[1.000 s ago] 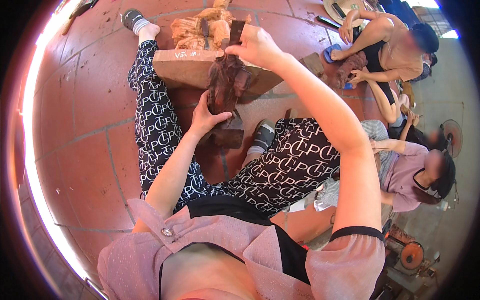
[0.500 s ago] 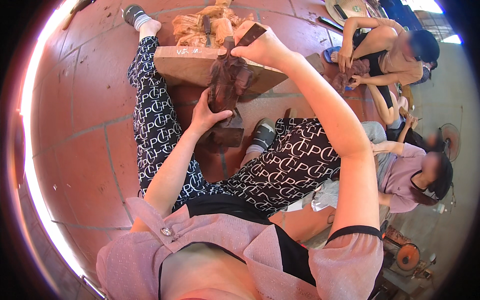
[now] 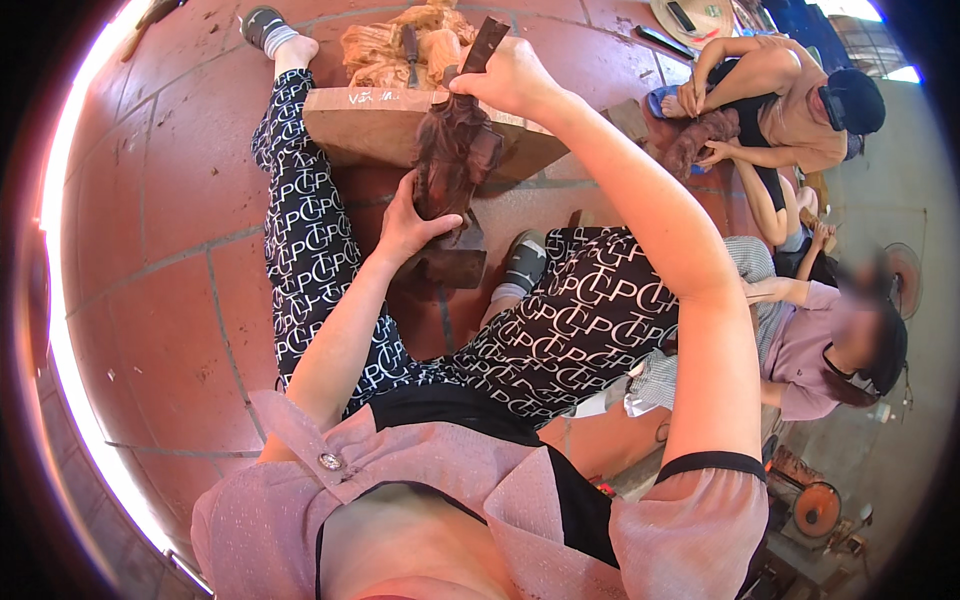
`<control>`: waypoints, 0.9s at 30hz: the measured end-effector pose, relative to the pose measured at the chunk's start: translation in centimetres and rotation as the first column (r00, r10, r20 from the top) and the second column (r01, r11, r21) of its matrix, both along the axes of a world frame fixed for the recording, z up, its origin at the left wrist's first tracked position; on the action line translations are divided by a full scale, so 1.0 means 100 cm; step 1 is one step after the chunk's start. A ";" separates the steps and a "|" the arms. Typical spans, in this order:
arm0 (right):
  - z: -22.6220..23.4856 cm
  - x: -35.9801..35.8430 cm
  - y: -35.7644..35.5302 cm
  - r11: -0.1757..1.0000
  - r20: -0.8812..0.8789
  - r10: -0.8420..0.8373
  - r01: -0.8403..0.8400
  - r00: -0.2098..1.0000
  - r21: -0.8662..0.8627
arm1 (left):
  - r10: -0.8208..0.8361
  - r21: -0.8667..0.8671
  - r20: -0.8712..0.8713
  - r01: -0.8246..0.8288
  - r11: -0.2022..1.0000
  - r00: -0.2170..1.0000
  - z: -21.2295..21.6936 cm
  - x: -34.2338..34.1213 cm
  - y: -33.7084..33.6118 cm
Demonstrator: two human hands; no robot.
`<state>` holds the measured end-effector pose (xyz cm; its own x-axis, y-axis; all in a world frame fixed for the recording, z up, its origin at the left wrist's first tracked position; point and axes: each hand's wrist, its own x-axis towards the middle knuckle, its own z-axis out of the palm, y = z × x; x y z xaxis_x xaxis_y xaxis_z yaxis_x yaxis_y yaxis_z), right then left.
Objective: The person sits on the floor and uses a small knife to carve a piece of wood mounted on a wooden block. They repeatedly scrape and shape the wood surface, occasionally adjusting their grip and the wood's position.
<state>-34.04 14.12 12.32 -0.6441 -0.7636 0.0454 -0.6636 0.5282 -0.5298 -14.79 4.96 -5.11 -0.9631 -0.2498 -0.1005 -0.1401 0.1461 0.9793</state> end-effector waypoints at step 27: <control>0.028 0.032 -0.028 0.985 -0.317 0.023 0.033 0.948 0.169 | 0.014 -0.049 -0.047 -0.017 0.999 0.999 0.006 0.001 0.008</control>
